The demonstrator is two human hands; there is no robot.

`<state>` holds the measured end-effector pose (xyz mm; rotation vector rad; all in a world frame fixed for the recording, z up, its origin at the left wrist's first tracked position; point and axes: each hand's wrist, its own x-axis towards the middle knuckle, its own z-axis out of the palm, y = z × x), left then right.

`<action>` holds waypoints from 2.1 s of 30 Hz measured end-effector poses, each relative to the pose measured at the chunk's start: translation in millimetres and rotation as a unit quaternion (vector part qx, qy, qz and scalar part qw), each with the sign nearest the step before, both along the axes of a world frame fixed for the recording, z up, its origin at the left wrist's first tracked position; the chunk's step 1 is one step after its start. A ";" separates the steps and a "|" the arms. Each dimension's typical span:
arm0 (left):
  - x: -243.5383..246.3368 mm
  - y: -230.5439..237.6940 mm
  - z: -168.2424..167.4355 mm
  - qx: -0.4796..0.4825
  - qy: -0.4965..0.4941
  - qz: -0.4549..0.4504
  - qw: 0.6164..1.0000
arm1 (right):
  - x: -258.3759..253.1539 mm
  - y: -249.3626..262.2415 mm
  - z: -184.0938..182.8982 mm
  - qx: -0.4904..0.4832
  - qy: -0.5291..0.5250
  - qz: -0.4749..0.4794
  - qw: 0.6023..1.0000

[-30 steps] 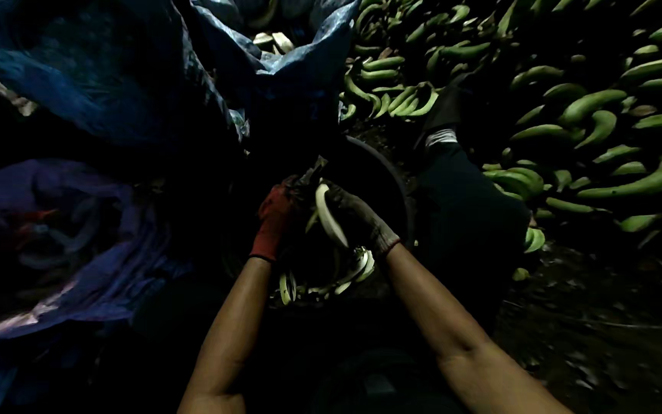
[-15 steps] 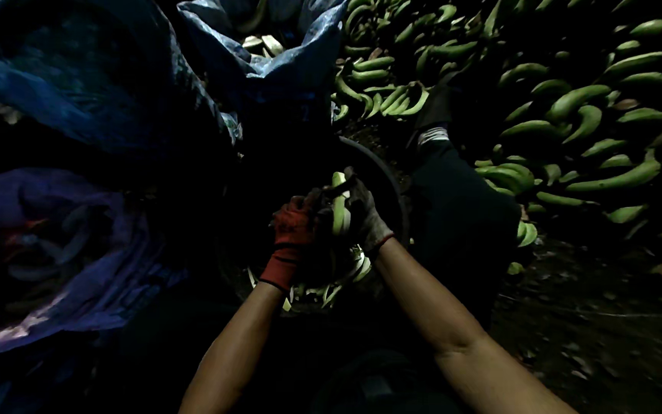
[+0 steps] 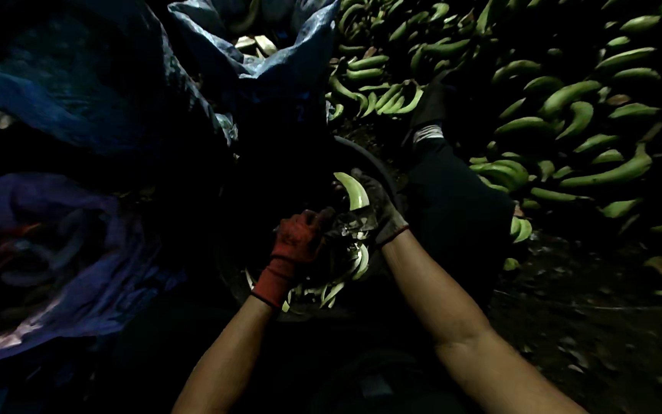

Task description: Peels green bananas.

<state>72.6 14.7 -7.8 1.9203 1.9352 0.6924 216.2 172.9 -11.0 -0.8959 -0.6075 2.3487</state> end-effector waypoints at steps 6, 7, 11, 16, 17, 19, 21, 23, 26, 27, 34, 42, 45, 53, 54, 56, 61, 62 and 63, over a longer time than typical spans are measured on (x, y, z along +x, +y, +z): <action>-1.9 2.5 -7.5 0.035 0.056 0.005 0.998 | -4.6 -8.6 8.4 -0.028 -0.062 0.006 0.998; -1.4 4.4 -8.3 0.030 0.054 0.020 0.998 | -7.7 -15.7 7.9 -0.018 -0.064 0.003 0.998; -4.5 8.5 3.4 -0.089 -0.043 0.153 0.983 | -14.0 -48.5 -13.6 0.162 -0.076 0.016 0.984; -27.7 13.3 -9.4 -0.096 -0.173 0.239 0.951 | -11.3 -60.8 -17.2 0.139 -0.004 0.089 0.986; -27.7 10.3 -8.0 -0.093 -0.192 0.226 0.950 | -4.7 -59.5 -19.7 0.126 -0.006 0.093 0.988; -22.1 0.1 -1.7 -0.100 -0.216 0.182 0.954 | 6.6 -49.5 -23.7 0.148 -0.047 0.071 0.985; -15.3 -4.5 2.1 -0.093 -0.177 0.097 0.975 | 2.4 -31.4 -15.2 0.116 -0.030 0.024 0.993; -9.3 -7.3 -0.3 -0.059 -0.094 0.017 0.994 | 1.5 -14.2 -7.4 0.034 -0.005 0.009 0.999; -6.3 -12.5 -2.1 -0.036 -0.023 -0.038 0.998 | 4.5 -0.3 -3.2 -0.009 -0.002 0.022 1.000; -6.9 -11.1 -0.8 -0.041 -0.011 -0.041 0.998 | 3.3 -0.5 -0.7 -0.021 0.005 0.033 0.999; -20.3 11.5 -13.5 -0.037 -0.031 0.203 0.978 | -17.8 -46.1 -0.9 0.125 -0.021 0.031 0.991; -47.3 1.2 -28.1 -0.028 -0.224 0.140 0.964 | -2.3 -34.1 -16.6 -0.015 0.036 0.088 0.995; -42.3 -10.2 -32.3 -0.013 -0.233 0.056 0.971 | 10.7 -36.9 -17.7 0.023 0.016 0.105 0.994; -30.6 -5.0 -21.3 -0.074 -0.324 0.060 0.941 | 13.4 -35.6 -14.1 0.087 0.006 0.140 0.986; -30.4 -6.4 -18.9 -0.079 -0.327 0.064 0.939 | 10.3 -34.4 -10.8 0.089 0.016 0.141 0.986; -30.7 -10.7 -16.9 -0.084 -0.323 0.069 0.940 | 10.6 -36.2 -6.4 0.108 0.006 0.142 0.984; -40.6 -9.3 -33.9 -0.075 -0.322 0.056 0.942 | 17.7 -44.6 -18.9 0.133 -0.045 0.158 0.978; -41.2 -10.8 -32.0 -0.083 -0.318 0.061 0.943 | 17.4 -41.2 -22.7 0.148 -0.063 0.152 0.975; -41.8 -7.8 -31.9 -0.107 -0.301 0.082 0.944 | 17.8 -37.4 -25.3 0.153 -0.101 0.143 0.973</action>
